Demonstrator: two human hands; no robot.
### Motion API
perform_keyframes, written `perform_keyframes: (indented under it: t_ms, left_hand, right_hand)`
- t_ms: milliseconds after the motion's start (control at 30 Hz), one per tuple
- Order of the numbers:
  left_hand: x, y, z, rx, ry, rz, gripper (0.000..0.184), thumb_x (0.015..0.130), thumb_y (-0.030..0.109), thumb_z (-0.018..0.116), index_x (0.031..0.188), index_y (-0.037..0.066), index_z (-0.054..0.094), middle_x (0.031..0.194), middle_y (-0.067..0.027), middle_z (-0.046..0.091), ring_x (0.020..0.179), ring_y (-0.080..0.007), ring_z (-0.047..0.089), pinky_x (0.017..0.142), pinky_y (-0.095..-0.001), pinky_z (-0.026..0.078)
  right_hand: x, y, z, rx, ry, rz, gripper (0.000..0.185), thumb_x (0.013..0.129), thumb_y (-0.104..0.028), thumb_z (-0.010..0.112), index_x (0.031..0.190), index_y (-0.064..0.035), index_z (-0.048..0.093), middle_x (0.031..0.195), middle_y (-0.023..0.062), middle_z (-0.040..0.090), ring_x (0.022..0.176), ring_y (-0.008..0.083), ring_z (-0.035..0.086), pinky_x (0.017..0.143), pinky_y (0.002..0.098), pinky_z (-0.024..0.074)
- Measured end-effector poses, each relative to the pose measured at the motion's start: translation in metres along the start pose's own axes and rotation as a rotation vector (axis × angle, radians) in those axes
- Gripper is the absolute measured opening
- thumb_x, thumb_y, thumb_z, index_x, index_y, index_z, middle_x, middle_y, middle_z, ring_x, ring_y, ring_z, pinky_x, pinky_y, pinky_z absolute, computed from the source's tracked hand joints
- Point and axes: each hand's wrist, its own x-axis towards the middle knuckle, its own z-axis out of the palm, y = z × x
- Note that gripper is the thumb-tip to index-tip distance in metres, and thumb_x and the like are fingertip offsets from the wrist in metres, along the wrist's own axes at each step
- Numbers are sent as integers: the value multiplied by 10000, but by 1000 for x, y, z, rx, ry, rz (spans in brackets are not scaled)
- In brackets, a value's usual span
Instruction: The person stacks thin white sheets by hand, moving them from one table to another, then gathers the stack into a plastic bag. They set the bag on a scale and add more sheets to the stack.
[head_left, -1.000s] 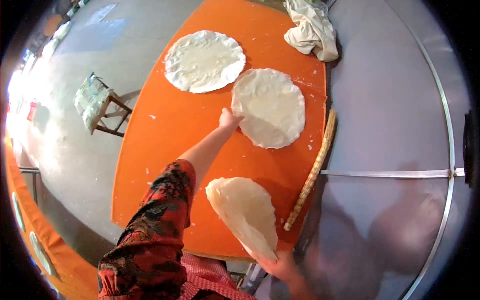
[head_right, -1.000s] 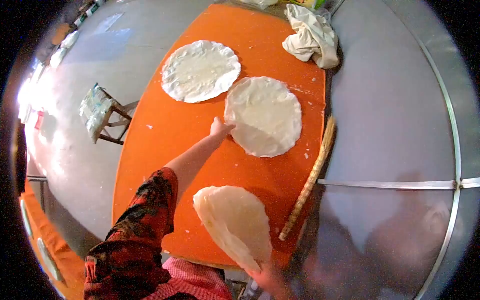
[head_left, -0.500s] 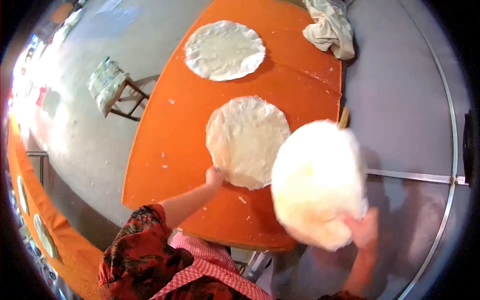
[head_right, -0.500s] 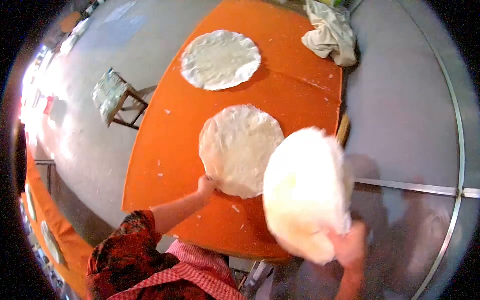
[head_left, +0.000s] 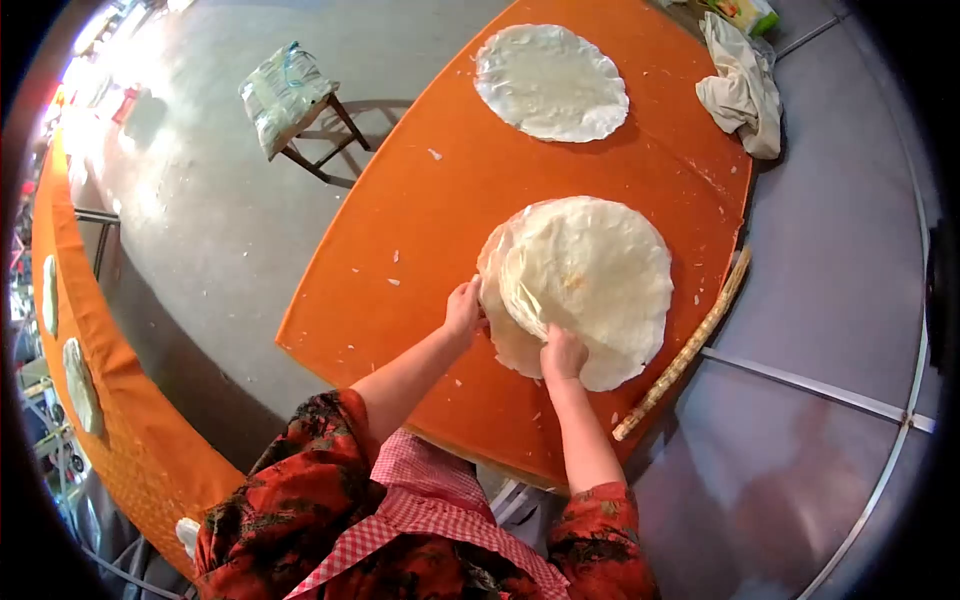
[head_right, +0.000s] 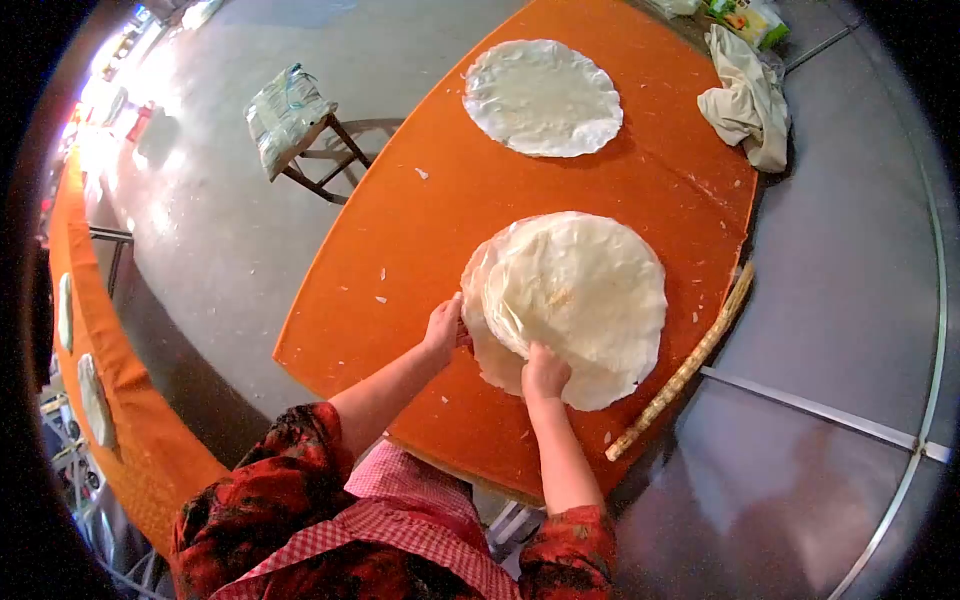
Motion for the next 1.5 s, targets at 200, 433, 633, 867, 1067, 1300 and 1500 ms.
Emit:
perform_keyframes:
  t_ms: [200,433,633,867,1067,1300,1500]
  left_hand:
    - [6,1,-6,27,-166,-63,315,982,298,416,1068,27,551,864,-122,628,698,-277,633,547,-421,524]
    - [8,9,-4,-130,-211,-251,288,945,218,408,1040,-10,557,903,-156,650,761,-303,658,626,-452,543]
    - [1,14,-7,-91,-298,-137,334,978,293,421,1047,6,577,938,-133,657,803,-285,655,692,-435,545]
    - [4,8,-5,-165,-300,-179,298,987,251,443,1119,9,555,990,-131,658,825,-290,662,740,-467,552]
    - [2,2,-1,137,-229,-19,268,868,91,641,1106,31,534,954,-80,643,791,-214,658,622,-356,570]
    - [8,-23,-2,211,-128,51,385,874,189,673,1173,33,487,1004,-99,630,786,-211,650,595,-363,560]
    - [5,-26,-4,242,-151,-25,299,915,179,621,1155,22,537,957,-99,646,794,-213,649,600,-366,563]
  right_hand:
    - [-3,-18,-27,36,24,26,197,759,-46,559,880,-123,693,774,154,670,723,362,654,636,470,516]
    - [-1,-47,24,42,73,57,199,769,-38,547,898,-112,679,865,111,671,771,358,650,660,462,520]
    - [3,-35,18,62,31,50,217,786,-46,559,945,-115,689,892,128,671,793,370,649,683,472,517]
    - [3,-48,12,82,18,69,153,792,-65,568,912,-86,661,924,130,659,838,376,640,725,479,513]
    - [0,-59,22,85,-16,69,186,812,-169,587,964,-63,601,976,144,634,881,389,626,749,502,505]
    - [-13,-77,16,116,-45,91,496,860,-342,606,1195,-13,447,1120,219,565,951,392,605,743,525,508]
    - [-1,-62,43,72,90,44,294,838,-154,576,1105,-31,587,996,223,633,878,391,627,706,502,521]
